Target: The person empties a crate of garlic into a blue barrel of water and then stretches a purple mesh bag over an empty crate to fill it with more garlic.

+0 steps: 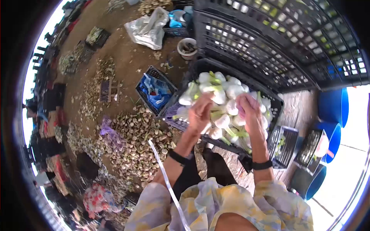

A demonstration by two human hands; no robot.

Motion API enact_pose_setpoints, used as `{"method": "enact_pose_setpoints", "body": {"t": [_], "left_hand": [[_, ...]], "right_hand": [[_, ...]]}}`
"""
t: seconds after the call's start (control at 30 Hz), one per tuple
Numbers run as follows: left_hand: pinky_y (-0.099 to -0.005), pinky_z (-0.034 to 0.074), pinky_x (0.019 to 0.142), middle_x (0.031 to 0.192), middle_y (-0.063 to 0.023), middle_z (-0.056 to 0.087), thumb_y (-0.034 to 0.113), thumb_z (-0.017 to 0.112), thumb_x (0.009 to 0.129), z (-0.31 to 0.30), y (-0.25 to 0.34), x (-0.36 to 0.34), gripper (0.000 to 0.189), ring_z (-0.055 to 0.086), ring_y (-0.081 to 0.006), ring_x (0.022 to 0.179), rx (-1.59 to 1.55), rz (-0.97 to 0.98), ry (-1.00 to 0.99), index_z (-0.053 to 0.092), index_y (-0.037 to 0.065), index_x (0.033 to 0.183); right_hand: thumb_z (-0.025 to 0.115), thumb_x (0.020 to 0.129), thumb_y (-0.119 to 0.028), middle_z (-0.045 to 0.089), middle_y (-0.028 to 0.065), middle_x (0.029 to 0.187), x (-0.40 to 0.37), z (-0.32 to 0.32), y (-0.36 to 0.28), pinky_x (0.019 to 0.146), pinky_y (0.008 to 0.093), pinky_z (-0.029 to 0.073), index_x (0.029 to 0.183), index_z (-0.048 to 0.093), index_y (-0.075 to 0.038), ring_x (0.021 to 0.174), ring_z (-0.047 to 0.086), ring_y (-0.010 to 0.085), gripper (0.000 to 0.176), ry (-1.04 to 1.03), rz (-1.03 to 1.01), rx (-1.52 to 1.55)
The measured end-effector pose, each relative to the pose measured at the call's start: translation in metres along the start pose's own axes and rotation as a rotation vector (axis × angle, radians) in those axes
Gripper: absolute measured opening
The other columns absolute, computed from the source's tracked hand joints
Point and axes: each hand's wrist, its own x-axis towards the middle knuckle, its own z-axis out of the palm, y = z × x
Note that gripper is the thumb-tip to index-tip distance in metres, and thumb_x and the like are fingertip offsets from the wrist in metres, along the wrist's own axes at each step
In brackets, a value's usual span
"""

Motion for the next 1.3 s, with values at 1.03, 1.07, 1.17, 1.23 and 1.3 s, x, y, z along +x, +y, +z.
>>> {"method": "enact_pose_setpoints", "body": {"t": [1.03,1.07,1.17,1.23,1.3], "left_hand": [[-0.0548,0.009,0.107,0.14,-0.031,0.008,0.042,0.082,0.048,-0.002,0.097,-0.098,0.125,0.008,-0.0465,0.132,0.885,-0.137,-0.088,0.009,-0.005,0.138],[-0.0545,0.007,0.108,0.142,-0.0315,0.005,0.046,0.084,0.042,0.019,0.09,-0.076,0.134,0.005,-0.0473,0.133,0.851,-0.161,-0.104,0.006,-0.007,0.138],[-0.0553,0.002,0.107,0.142,-0.0335,-0.001,0.052,0.082,0.042,0.074,0.045,-0.042,0.139,-0.001,-0.0475,0.133,0.739,-0.023,-0.072,0.002,-0.011,0.137],[-0.0555,0.002,0.107,0.142,-0.0347,0.002,0.05,0.082,0.041,0.092,0.027,-0.036,0.138,0.001,-0.0483,0.133,0.815,-0.006,-0.059,0.004,-0.014,0.135],[-0.0561,0.001,0.107,0.141,-0.0349,0.003,0.042,0.072,0.062,0.097,0.015,-0.031,0.114,0.002,-0.049,0.133,0.863,0.012,0.032,0.004,-0.014,0.135]], "right_hand": [[0.05,0.087,-0.024,0.048,-0.0026,0.063,0.008,-0.017,0.03,0.048,0.0216,0.028,0.079,0.057,-0.004,0.053,0.039,0.0062,0.022,-0.155,0.14,0.098],[0.05,0.087,-0.024,0.048,-0.0026,0.063,0.006,-0.01,0.024,0.048,0.0216,0.028,0.079,0.057,-0.004,0.053,0.039,0.0062,0.022,-0.158,0.124,0.085],[0.052,0.086,-0.021,0.045,-0.0042,0.06,-0.012,0.007,0.004,0.05,0.0239,0.028,0.075,0.058,-0.003,0.056,0.036,0.0057,0.022,-0.022,0.06,-0.384],[0.051,0.084,-0.021,0.055,0.0085,0.065,-0.007,-0.004,0.014,0.059,0.031,0.038,0.083,0.06,-0.001,0.061,0.046,0.0152,0.022,0.054,-0.012,-0.49],[0.053,0.082,-0.022,0.061,0.0192,0.078,-0.017,0.012,0.01,0.071,0.0385,0.043,0.089,0.06,0.0,0.073,0.056,0.0278,0.024,0.15,-0.109,-0.694]]}}
